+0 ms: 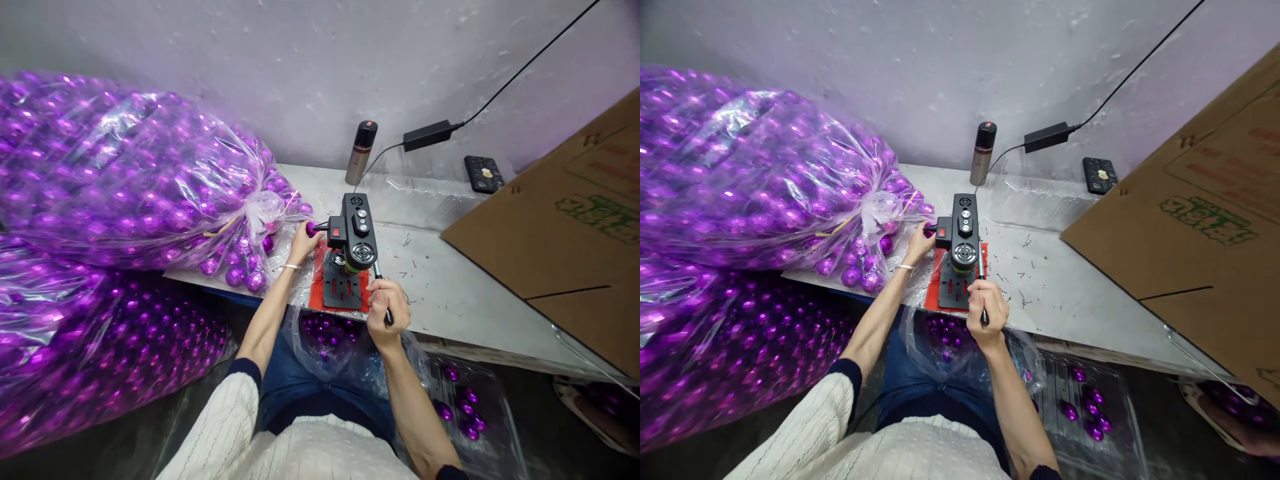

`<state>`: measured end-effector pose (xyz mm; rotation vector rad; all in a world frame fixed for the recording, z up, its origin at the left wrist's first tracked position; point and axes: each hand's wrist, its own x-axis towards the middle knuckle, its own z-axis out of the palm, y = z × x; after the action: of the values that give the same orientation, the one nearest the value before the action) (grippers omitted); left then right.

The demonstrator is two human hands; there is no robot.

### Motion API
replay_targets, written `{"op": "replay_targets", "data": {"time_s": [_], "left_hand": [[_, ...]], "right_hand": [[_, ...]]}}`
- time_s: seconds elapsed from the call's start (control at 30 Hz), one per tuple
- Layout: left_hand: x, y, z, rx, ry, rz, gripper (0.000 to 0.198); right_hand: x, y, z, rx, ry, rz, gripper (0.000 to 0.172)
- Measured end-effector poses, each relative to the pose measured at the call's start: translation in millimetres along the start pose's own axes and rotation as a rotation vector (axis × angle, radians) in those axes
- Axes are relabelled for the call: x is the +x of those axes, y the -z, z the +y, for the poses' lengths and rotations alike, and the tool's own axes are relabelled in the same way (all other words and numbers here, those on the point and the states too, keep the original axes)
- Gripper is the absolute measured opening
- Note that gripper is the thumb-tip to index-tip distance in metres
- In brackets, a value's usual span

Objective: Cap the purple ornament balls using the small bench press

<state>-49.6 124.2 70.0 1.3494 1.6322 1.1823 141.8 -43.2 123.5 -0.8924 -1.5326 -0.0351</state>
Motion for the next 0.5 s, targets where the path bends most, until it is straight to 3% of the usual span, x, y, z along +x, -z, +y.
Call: {"op": "replay_targets", "data": {"time_s": [0.13,0.2,0.33,0.5], "left_hand": [[-50,20.9,-3,-0.632,0.325,-0.076,0.027],[-77,26.3,-4,-0.816,0.403,-0.105,0.028],[-112,18.4,-7,-0.862,0.422,-0.149,0.030],[-128,1.4,-12,-0.878,0.454,-0.242,0.035]], "right_hand": [[0,-3,-1,0.021,-0.055,0.044,0.027],[4,-5,-3,0.035,-0.096,0.068,0.028],[15,-4,-8,0.043,-0.134,0.077,0.031],[19,0,-8,0.028,-0.105,0.027,0.030]]}}
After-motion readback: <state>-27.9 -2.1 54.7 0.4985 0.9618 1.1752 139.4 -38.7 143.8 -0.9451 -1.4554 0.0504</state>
